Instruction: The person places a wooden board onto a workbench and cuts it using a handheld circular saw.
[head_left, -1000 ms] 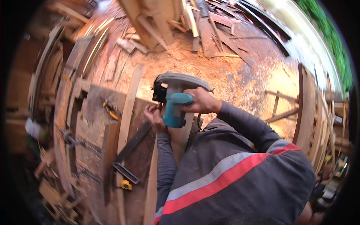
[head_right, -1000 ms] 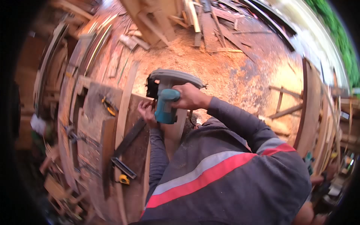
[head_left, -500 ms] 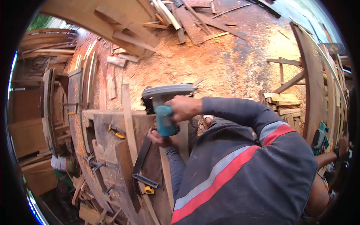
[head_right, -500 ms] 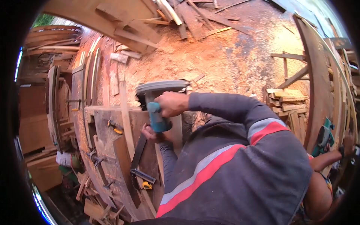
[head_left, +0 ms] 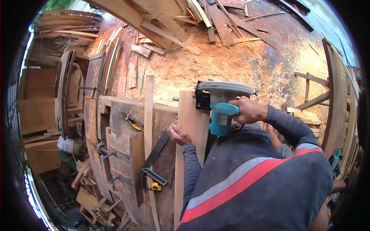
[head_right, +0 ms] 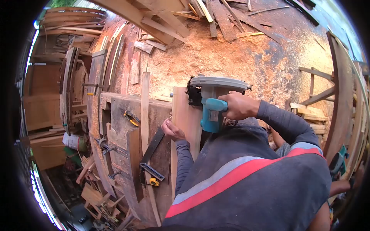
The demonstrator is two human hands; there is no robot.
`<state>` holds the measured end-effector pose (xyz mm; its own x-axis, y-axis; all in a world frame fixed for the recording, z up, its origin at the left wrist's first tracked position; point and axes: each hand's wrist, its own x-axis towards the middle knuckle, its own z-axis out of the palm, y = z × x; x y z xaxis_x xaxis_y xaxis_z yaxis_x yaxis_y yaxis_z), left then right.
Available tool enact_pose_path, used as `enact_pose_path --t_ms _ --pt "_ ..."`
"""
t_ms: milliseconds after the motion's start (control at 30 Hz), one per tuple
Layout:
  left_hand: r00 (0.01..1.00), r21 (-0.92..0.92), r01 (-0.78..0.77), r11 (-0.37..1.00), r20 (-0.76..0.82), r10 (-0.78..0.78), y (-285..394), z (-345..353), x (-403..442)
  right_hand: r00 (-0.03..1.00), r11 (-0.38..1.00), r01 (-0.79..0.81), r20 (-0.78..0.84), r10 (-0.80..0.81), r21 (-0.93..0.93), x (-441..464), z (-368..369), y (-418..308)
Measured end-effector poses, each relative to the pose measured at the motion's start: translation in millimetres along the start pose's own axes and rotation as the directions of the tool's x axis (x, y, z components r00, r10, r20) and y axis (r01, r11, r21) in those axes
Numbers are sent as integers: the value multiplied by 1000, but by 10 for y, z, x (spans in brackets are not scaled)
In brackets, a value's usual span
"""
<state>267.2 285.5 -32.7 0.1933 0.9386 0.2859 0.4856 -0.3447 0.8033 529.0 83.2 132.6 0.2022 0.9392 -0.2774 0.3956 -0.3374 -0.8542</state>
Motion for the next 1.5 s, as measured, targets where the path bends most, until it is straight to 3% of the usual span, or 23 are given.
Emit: enact_pose_path --t_ms 100,200,267,300,367,400,433,467,567,700,800,867,1000,1067,1100,1167,1500 --pt "997 5 72 997 6 -72 26 85 3 999 1000 -17 29 17 18 -104 -15 3" --pt "991 -22 104 994 91 -101 87 299 221 999 999 -25 -44 27 27 -178 4 -78" --pt "976 -174 166 971 170 -136 250 539 456 998 999 40 -44 -39 12 -229 -10 -61" --pt "993 -179 92 980 90 -76 136 759 586 996 996 77 -39 -75 44 -244 -5 -27" --pt "996 -112 65 992 64 -58 233 971 765 991 990 118 -79 -112 73 -280 40 25" --pt "983 -66 147 987 121 -138 197 1034 810 988 993 114 -111 -112 18 -277 93 66" --pt "984 72 98 993 141 -108 158 1062 860 991 996 77 -110 -81 -33 -260 148 105" --pt "964 125 144 982 207 -168 235 1042 870 994 999 37 -104 -39 -16 -284 143 69" --pt "916 91 264 960 289 -279 502 956 839 994 999 0 -109 3 32 -322 186 74" --pt "902 96 261 960 330 -278 278 1031 958 988 998 50 -145 -44 37 -337 255 114" --pt "860 178 262 949 403 -313 132 1078 1064 991 998 38 -129 -31 47 -354 257 99" --pt "703 -60 477 877 625 -339 -236 1226 1199 993 999 19 -119 -13 48 -376 233 57" --pt "769 -29 383 923 564 -301 -304 1313 1206 990 997 48 -133 -40 62 -367 262 87" --pt "876 -57 179 982 463 -133 321 1088 1019 990 998 46 -138 -39 46 -371 260 69" --pt "879 -63 183 981 458 -134 267 1113 1031 989 998 45 -143 -38 44 -368 253 58" --pt "865 -237 73 969 499 57 76 1157 1057 991 998 36 -131 -30 43 -367 246 59" --pt "791 -283 192 940 612 23 -208 1184 1167 993 998 30 -118 -24 54 -336 257 92"
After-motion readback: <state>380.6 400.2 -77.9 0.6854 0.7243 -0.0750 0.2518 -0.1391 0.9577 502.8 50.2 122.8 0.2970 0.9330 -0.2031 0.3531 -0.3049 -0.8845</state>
